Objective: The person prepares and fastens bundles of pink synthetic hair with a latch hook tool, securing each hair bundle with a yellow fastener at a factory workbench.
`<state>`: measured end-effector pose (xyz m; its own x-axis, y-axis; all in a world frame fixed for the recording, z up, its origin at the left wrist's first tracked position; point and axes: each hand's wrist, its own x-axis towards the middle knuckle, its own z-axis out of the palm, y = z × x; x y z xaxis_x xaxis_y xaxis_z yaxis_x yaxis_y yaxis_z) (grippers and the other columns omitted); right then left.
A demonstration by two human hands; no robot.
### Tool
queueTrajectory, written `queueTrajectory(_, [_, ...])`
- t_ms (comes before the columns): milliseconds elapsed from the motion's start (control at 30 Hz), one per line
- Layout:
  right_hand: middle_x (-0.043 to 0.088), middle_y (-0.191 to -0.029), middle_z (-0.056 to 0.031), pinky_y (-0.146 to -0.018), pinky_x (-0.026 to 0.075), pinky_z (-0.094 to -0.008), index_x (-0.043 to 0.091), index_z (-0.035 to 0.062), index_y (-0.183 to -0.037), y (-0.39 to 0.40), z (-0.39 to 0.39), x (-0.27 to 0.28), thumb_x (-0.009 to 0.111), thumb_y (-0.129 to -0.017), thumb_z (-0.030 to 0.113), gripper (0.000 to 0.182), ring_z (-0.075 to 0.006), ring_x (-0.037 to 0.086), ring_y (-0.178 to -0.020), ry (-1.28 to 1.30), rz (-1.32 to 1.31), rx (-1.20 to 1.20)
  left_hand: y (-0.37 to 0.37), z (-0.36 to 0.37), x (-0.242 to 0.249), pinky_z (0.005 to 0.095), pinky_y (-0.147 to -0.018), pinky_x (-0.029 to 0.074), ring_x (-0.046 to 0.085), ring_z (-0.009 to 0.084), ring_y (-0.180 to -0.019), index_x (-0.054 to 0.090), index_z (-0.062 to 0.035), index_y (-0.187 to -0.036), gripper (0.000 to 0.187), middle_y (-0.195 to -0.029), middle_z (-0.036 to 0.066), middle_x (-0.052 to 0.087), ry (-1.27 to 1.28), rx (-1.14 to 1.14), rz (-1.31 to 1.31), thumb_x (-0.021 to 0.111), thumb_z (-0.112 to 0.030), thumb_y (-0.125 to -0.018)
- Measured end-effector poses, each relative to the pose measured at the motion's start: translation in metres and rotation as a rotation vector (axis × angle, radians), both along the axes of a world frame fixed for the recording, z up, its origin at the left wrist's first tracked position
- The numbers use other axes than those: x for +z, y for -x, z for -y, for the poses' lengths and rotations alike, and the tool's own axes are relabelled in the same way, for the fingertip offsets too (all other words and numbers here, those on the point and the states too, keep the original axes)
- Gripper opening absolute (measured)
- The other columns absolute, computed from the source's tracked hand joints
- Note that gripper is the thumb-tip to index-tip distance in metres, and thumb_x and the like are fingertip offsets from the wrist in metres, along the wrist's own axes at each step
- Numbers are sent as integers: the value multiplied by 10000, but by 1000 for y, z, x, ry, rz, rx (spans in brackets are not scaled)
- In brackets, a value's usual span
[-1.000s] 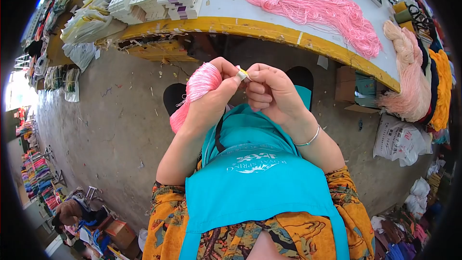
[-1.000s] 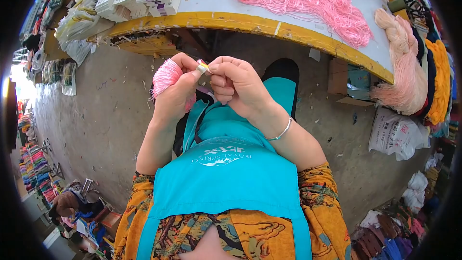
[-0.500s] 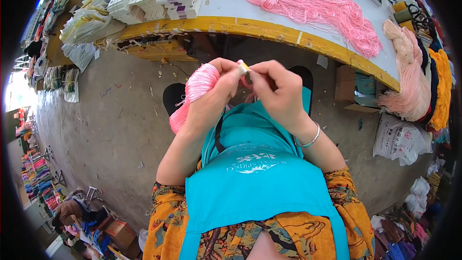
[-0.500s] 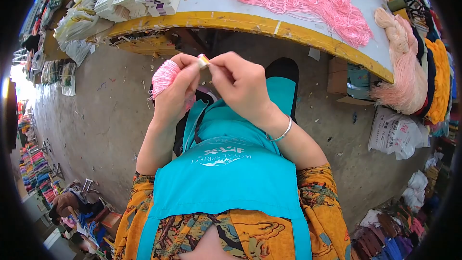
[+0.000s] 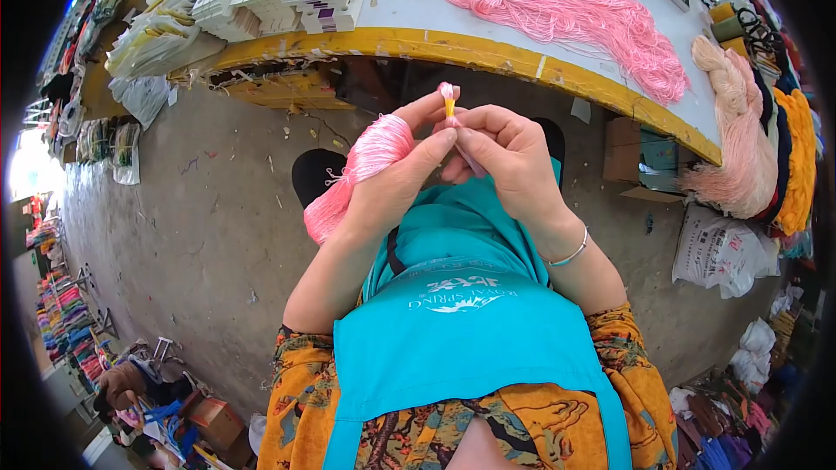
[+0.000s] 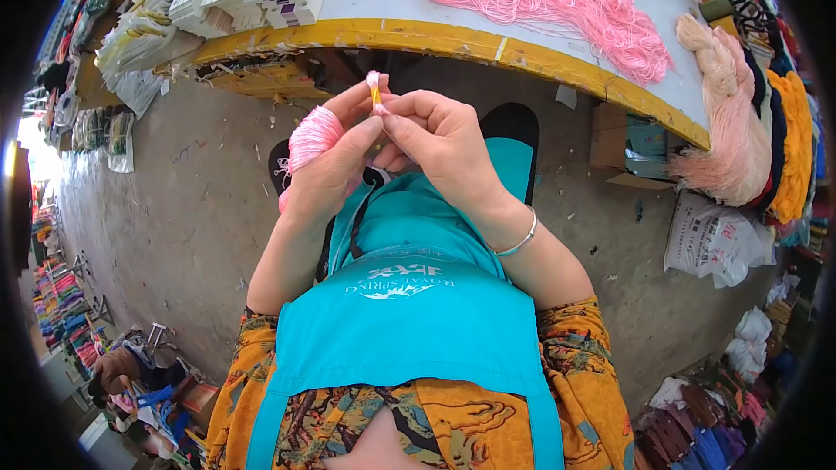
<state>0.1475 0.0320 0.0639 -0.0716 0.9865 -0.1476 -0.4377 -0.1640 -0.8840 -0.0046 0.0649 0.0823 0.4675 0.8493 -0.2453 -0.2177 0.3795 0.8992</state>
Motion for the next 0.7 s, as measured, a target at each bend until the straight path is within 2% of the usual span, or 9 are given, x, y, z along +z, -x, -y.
queueTrajectory(33, [685, -881, -70, -637, 545, -218, 627, -30, -1014, 1, 1, 0, 568, -958, 84, 141, -97, 658, -726, 2, 27, 4, -3, 3, -8, 192, -680, 478, 595, 70, -811, 502, 5, -1314, 388, -1035, 67, 633, -66, 96, 45, 555, -72, -938])
queueTrajectory(67, [685, -881, -70, -637, 545, -218, 627, -30, -1014, 2, 1, 0, 568, -958, 84, 141, -97, 658, -726, 2, 28, 5, 2, 1, -12, 225, -793, 489, 601, 116, -947, 454, 5, -1355, 451, -1167, 102, 585, -47, 50, 61, 574, -52, -924])
queueTrajectory(167, [679, -879, -64, -681, 556, -228, 620, -43, -1020, 4, 1, -1, 572, -949, 71, 142, -103, 663, -767, -27, 130, -33, 2, 2, -13, 223, -761, 496, 606, 104, -894, 460, -2, -1357, 455, -1119, 84, 590, -25, 133, 90, 578, -50, -921])
queueTrajectory(300, [676, -855, -56, -696, 551, -228, 639, -43, -992, 6, 0, -3, 577, -933, 54, 129, -95, 657, -777, -96, 227, -71, 6, -2, -14, 222, -744, 502, 610, 102, -857, 432, -14, -1384, 503, -1063, 69, 583, -63, 119, 30, 590, -34, -907])
queueTrajectory(367, [675, -847, -55, -697, 550, -229, 646, -42, -977, 5, 1, -3, 576, -929, 48, 124, -94, 656, -777, -132, 256, -93, 6, -4, -13, 217, -724, 503, 607, 95, -826, 390, -28, -1418, 569, -1004, 51, 574, -141, 87, -16, 602, -14, -891])
queueTrajectory(533, [669, -821, -56, -668, 544, -225, 640, -45, -941, 6, 2, -8, 567, -928, 45, 117, -85, 647, -752, -164, 361, -95, 8, -5, -14, 229, -730, 507, 609, 101, -834, 346, -33, -1442, 621, -993, 58, 577, -279, 81, -162, 602, 11, -878])
queueTrajectory(567, [669, -821, -56, -668, 544, -225, 640, -45, -941, 6, 2, -7, 567, -928, 45, 117, -85, 647, -752, -163, 363, -96, 8, -5, -13, 235, -732, 509, 608, 103, -833, 339, -30, -1444, 625, -986, 57, 579, -287, 73, -183, 599, 16, -878])
queueTrajectory(633, [663, -815, -59, -647, 541, -219, 618, -46, -925, 4, -2, -3, 566, -927, 44, 104, -75, 641, -727, -60, 190, -144, 6, -6, -14, 231, -720, 505, 607, 101, -820, 333, -24, -1444, 619, -967, 55, 585, -231, 79, -110, 593, 10, -884])
queueTrajectory(700, [664, -837, -66, -605, 558, -235, 597, -35, -952, 0, -3, -2, 551, -952, 84, 127, -97, 656, -714, -88, 225, -103, 5, -6, -11, 227, -707, 502, 605, 100, -807, 328, -18, -1445, 613, -949, 54, 592, -176, 87, -40, 587, 5, -890])
